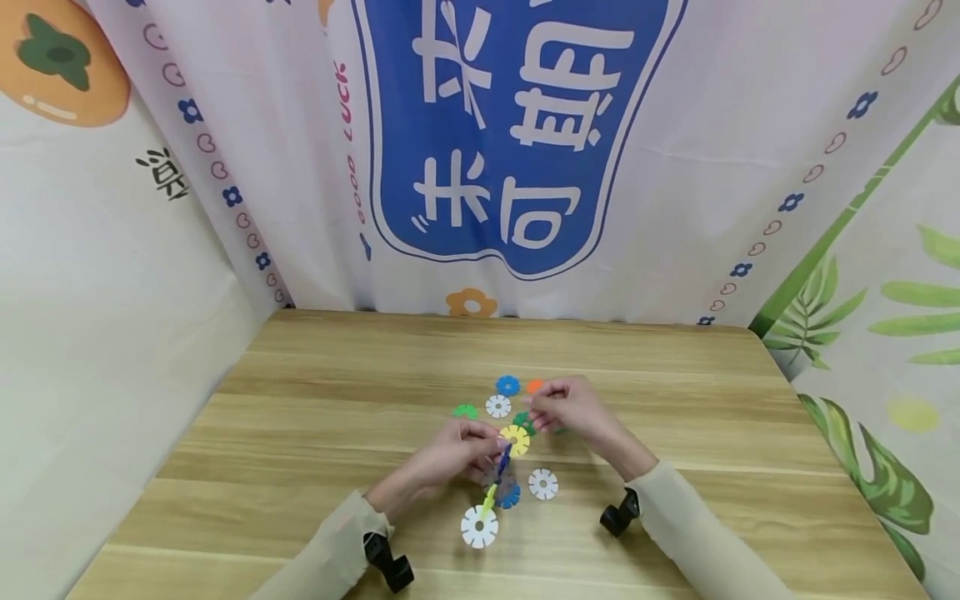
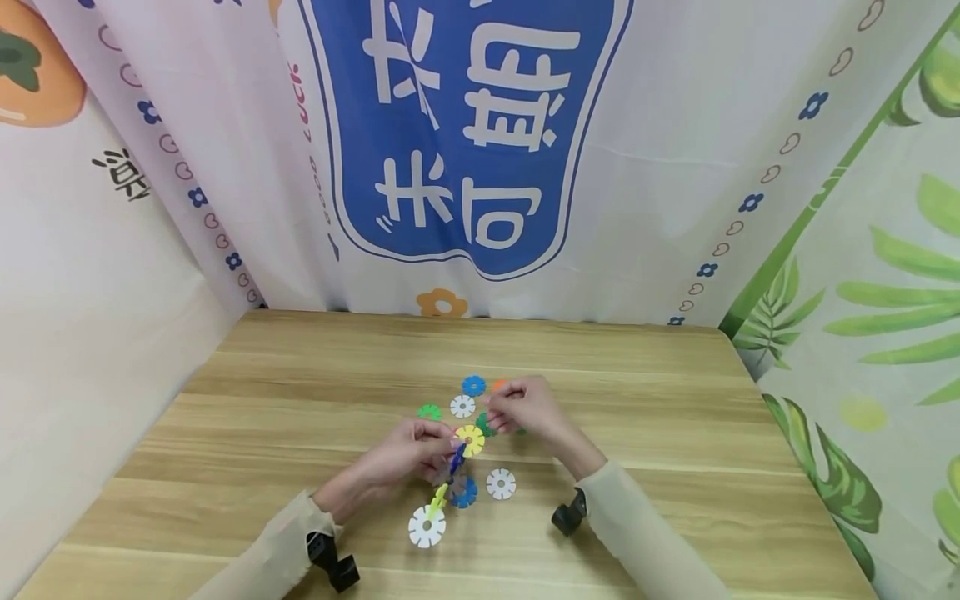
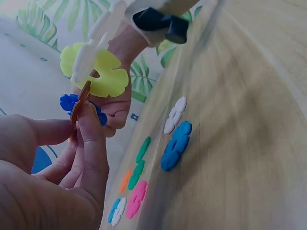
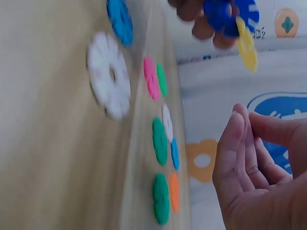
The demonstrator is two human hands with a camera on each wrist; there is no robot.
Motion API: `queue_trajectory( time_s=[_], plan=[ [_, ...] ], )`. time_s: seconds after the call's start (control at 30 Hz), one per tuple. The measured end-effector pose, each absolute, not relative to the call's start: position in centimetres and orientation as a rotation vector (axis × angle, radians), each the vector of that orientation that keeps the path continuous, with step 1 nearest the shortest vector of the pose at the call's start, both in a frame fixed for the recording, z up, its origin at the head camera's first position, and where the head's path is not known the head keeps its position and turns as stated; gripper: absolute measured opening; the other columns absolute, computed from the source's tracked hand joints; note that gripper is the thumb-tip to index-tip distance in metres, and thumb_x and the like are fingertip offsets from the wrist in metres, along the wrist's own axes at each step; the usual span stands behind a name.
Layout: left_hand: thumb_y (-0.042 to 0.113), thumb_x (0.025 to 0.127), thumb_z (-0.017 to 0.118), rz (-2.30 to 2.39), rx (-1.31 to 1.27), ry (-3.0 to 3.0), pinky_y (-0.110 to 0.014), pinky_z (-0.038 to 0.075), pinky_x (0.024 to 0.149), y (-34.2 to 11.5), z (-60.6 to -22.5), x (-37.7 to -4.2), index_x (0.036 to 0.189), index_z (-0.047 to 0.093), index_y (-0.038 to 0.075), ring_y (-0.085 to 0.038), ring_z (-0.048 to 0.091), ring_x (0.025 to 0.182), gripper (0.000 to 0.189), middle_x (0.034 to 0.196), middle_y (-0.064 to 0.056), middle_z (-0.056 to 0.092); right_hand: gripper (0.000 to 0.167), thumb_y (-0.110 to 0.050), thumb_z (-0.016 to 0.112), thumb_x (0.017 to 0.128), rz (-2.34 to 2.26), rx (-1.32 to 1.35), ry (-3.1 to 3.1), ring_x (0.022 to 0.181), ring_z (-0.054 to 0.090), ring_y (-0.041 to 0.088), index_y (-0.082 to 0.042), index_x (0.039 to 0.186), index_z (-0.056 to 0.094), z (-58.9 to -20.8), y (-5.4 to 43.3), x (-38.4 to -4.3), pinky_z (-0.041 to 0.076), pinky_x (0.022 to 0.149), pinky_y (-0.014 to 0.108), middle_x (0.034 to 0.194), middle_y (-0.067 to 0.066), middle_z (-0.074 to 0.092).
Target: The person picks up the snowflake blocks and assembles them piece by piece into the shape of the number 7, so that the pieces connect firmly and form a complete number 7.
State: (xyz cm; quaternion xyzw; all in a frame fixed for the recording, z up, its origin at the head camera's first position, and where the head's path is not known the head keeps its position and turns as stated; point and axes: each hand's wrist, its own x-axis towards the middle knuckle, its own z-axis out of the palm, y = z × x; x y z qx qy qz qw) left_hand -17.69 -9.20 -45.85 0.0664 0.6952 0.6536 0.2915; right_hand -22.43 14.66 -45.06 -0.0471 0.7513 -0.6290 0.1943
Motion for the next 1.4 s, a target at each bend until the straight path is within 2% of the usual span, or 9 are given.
queue_trajectory(
  time_s=[0.07, 0.17, 0.33, 0.53, 0.63, 0.87, 1.13, 1.33, 1.4],
  plan=[
    [0.012, 0.1, 0.068, 1.746, 0.167, 1.85, -0.022, 0.057, 0.062, -9.3, -45.8, -17.8, 0.109, 0.071, -0.002, -0.01, 0.062, 0.069, 0.017, 0.084, 0.001, 0.07, 0.026, -0.01, 0.068, 0.1, -1.757, -0.105, 2.188, 0.07, 0.073, 0.015, 0.013, 0.113, 0.068, -44.9, 15.0, -23.5, 0.066, 0.073, 0.034, 0.088, 0.017, 0.077],
    [0.012, 0.1, 0.067, 1.756, 0.159, 1.845, -0.022, 0.055, 0.062, -9.6, -45.7, -18.0, 0.106, 0.072, 0.0, -0.01, 0.061, 0.069, 0.014, 0.083, 0.002, 0.069, 0.02, -0.008, 0.067, 0.1, -1.664, -0.122, 2.37, 0.071, 0.073, 0.019, 0.009, 0.109, 0.071, -44.9, 15.6, -24.9, 0.067, 0.071, 0.037, 0.092, 0.021, 0.077],
    [0.013, 0.101, 0.067, 1.775, 0.164, 1.845, -0.022, 0.055, 0.062, -10.1, -45.7, -18.3, 0.104, 0.073, 0.001, -0.009, 0.063, 0.069, 0.014, 0.083, 0.003, 0.071, 0.01, -0.01, 0.075, 0.095, -1.387, -0.211, 2.665, 0.077, 0.071, 0.023, -0.001, 0.1, 0.075, -45.5, 16.0, -26.7, 0.063, 0.071, 0.035, 0.093, 0.016, 0.075],
    [0.014, 0.103, 0.065, 1.768, 0.106, 1.878, -0.023, 0.054, 0.063, -11.0, -45.8, -18.5, 0.102, 0.072, 0.003, -0.009, 0.061, 0.071, 0.013, 0.082, 0.003, 0.07, 0.028, -0.015, 0.083, 0.088, -1.058, -0.303, 2.758, 0.097, 0.066, 0.023, -0.002, 0.11, 0.071, -46.4, 15.2, -28.3, 0.059, 0.089, 0.039, 0.108, 0.012, 0.072],
    [0.016, 0.103, 0.066, 1.759, 0.099, 1.881, -0.023, 0.054, 0.065, -11.1, -46.0, -18.6, 0.104, 0.071, 0.004, -0.01, 0.06, 0.073, 0.013, 0.084, 0.002, 0.069, 0.031, -0.016, 0.085, 0.087, -0.985, -0.265, 2.749, 0.1, 0.065, 0.025, -0.002, 0.11, 0.07, -46.4, 14.9, -28.7, 0.058, 0.093, 0.042, 0.11, 0.012, 0.071],
    [0.017, 0.103, 0.066, 1.743, 0.103, 1.893, -0.023, 0.054, 0.066, -11.0, -46.0, -18.9, 0.106, 0.071, 0.004, -0.011, 0.062, 0.074, 0.015, 0.085, 0.002, 0.07, 0.026, -0.016, 0.085, 0.087, -0.964, -0.229, 2.726, 0.095, 0.064, 0.023, -0.003, 0.105, 0.071, -46.3, 15.0, -29.1, 0.057, 0.085, 0.037, 0.106, 0.011, 0.071],
    [0.015, 0.103, 0.064, 1.755, 0.111, 1.904, -0.024, 0.055, 0.067, -11.0, -45.7, -18.9, 0.107, 0.071, 0.003, -0.011, 0.063, 0.076, 0.015, 0.086, 0.001, 0.071, 0.012, -0.014, 0.081, 0.091, -0.989, -0.215, 2.711, 0.086, 0.062, 0.02, -0.005, 0.094, 0.072, -46.5, 15.3, -29.2, 0.053, 0.075, 0.03, 0.098, 0.009, 0.071],
    [0.015, 0.103, 0.064, 1.761, 0.098, 1.919, -0.024, 0.055, 0.068, -10.9, -45.7, -18.9, 0.104, 0.072, 0.004, -0.011, 0.063, 0.076, 0.014, 0.085, 0.002, 0.07, 0.024, -0.023, 0.087, 0.087, -0.946, -0.171, 2.687, 0.08, 0.06, 0.02, -0.006, 0.089, 0.07, -46.3, 14.9, -29.2, 0.05, 0.067, 0.026, 0.092, 0.007, 0.068],
    [0.016, 0.103, 0.065, 1.764, 0.095, 1.92, -0.024, 0.055, 0.067, -10.9, -45.7, -18.9, 0.103, 0.072, 0.004, -0.011, 0.063, 0.075, 0.014, 0.083, 0.003, 0.07, 0.024, -0.022, 0.09, 0.084, -0.934, -0.182, 2.67, 0.078, 0.06, 0.02, -0.006, 0.086, 0.071, -46.2, 14.7, -29.0, 0.05, 0.065, 0.026, 0.088, 0.007, 0.068]
  ],
)
